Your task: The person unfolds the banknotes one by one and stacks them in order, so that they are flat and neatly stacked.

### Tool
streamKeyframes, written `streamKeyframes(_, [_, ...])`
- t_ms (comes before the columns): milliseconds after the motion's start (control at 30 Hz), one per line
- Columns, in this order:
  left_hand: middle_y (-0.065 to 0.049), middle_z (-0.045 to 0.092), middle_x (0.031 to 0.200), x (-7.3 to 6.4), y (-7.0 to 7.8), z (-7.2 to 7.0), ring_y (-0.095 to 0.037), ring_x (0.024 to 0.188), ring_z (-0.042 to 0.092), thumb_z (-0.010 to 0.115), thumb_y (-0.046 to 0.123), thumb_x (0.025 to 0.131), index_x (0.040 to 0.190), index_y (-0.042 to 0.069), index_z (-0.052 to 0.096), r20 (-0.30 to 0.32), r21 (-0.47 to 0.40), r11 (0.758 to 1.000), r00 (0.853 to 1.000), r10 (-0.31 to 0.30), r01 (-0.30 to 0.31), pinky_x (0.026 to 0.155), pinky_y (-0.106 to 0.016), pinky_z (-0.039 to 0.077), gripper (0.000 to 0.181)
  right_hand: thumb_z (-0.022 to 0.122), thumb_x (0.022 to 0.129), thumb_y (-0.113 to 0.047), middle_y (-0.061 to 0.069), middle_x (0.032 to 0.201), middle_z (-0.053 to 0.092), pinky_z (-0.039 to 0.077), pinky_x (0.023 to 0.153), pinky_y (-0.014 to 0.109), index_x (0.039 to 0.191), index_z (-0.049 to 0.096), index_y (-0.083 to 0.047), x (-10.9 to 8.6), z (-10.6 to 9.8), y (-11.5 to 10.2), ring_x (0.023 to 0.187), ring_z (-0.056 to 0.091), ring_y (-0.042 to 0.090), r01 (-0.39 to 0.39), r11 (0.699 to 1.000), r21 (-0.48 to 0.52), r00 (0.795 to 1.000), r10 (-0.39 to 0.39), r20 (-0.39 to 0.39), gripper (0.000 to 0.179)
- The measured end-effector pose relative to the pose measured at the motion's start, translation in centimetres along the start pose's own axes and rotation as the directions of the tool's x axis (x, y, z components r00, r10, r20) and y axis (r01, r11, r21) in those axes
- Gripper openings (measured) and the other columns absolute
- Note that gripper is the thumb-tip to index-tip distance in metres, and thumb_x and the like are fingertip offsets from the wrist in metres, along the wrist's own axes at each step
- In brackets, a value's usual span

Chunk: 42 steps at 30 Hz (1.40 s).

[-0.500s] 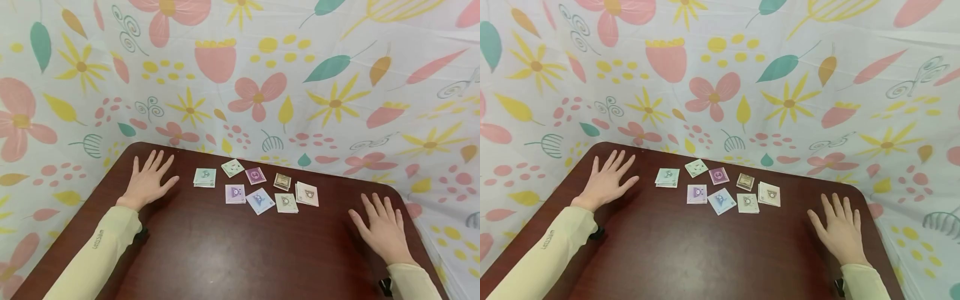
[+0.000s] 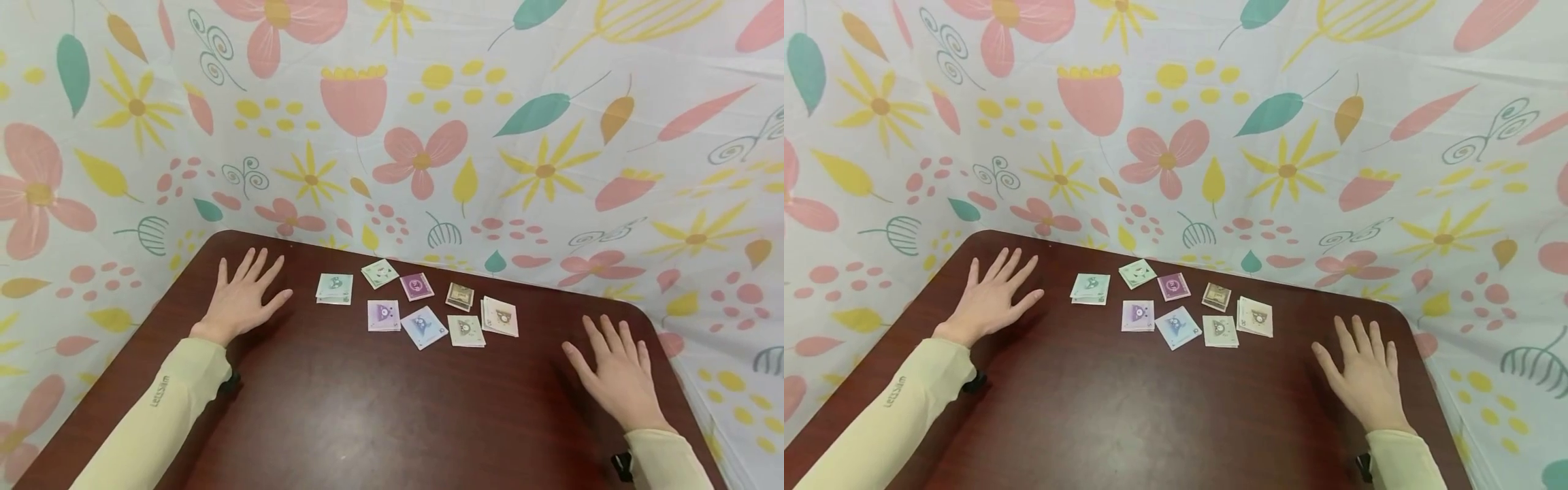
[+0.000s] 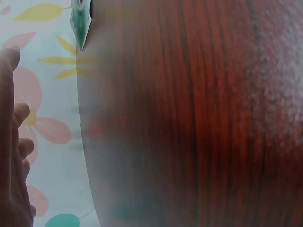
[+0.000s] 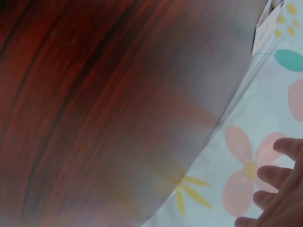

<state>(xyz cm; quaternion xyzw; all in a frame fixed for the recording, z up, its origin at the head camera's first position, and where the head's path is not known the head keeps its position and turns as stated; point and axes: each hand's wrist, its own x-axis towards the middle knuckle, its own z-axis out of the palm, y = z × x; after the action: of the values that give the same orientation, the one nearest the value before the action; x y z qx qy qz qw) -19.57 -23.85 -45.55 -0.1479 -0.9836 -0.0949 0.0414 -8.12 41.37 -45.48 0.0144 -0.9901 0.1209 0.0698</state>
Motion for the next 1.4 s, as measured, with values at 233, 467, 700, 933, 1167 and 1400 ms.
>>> streamKeyframes(233, [-0.02, 0.018, 0.171, 0.0, 0.4, -0.2, -0.039, 0.159, 0.006, 0.044, 0.066, 0.103, 0.166, 0.018, 0.027, 0.009, -0.005, 1.0, 1.0, 0.001, 0.0, 0.119, -0.072, -0.006, 0.081, 0.048, 0.107, -0.052, 0.034, 0.165, 0.02, -0.01, 0.12, 0.068, 0.164, 0.027, -0.005, -0.1, 0.2, -0.2, 0.157, -0.005, 0.047, 0.004, 1.0, 0.002, 1.0, -0.004, -0.003, 0.077])
streamKeyframes(467, [-0.019, 0.019, 0.171, 0.0, 0.8, -0.1, -0.038, 0.16, 0.007, 0.043, 0.067, 0.103, 0.166, 0.019, 0.027, 0.008, 0.005, 1.0, 1.0, 0.014, -0.014, 0.119, -0.071, -0.006, 0.081, 0.049, 0.107, -0.052, 0.034, 0.164, 0.023, -0.005, 0.12, 0.07, 0.163, 0.029, -0.004, -0.1, 0.3, -0.5, 0.157, -0.002, 0.049, 0.007, 1.0, -0.003, 1.0, -0.007, -0.015, 0.076])
streamKeyframes(700, [-0.019, 0.02, 0.171, -0.4, 1.7, -0.3, -0.039, 0.159, 0.008, 0.045, 0.066, 0.103, 0.165, 0.019, 0.029, 0.013, -0.004, 1.0, 1.0, 0.018, -0.018, 0.119, -0.071, -0.004, 0.079, 0.052, 0.106, -0.05, 0.034, 0.163, 0.027, -0.002, 0.121, 0.069, 0.16, 0.033, -0.003, -0.3, 0.3, -1.7, 0.156, 0.005, 0.05, 0.04, 0.999, 0.02, 0.999, -0.039, -0.036, 0.074])
streamKeyframes(933, [-0.02, 0.032, 0.166, -1.4, 3.2, -0.4, -0.04, 0.157, 0.017, 0.052, 0.062, 0.102, 0.161, 0.016, 0.04, -0.035, -0.014, 0.997, 0.997, 0.069, -0.069, 0.12, -0.072, 0.002, 0.076, 0.062, 0.103, -0.044, 0.034, 0.153, 0.041, 0.021, 0.111, 0.074, 0.151, 0.046, -0.001, -0.6, 0.7, -3.9, 0.149, 0.026, 0.053, 0.121, 0.992, 0.037, 0.987, -0.116, -0.111, 0.066])
streamKeyframes(1167, [-0.016, 0.054, 0.149, -2.5, 5.2, 0.0, -0.037, 0.141, 0.044, 0.061, 0.06, 0.097, 0.15, 0.014, 0.056, -0.12, 0.024, 0.986, 0.978, 0.168, -0.167, 0.117, -0.067, 0.02, 0.07, 0.074, 0.096, -0.03, 0.03, 0.137, 0.056, 0.038, 0.098, 0.071, 0.136, 0.059, 0.002, -0.8, 0.9, -6.9, 0.131, 0.047, 0.052, 0.243, 0.97, 0.001, 0.957, -0.24, -0.161, 0.054])
streamKeyframes(1400, [-0.009, 0.065, 0.135, -3.4, 7.7, 0.6, -0.031, 0.126, 0.056, 0.065, 0.058, 0.096, 0.142, 0.014, 0.064, -0.144, 0.007, 0.97, 0.959, 0.242, -0.244, 0.109, -0.059, 0.035, 0.064, 0.075, 0.093, -0.021, 0.023, 0.127, 0.063, 0.047, 0.094, 0.064, 0.132, 0.062, 0.002, -1.5, 1.3, -9.9, 0.118, 0.057, 0.045, 0.314, 0.949, 0.008, 0.938, -0.309, -0.156, 0.047])
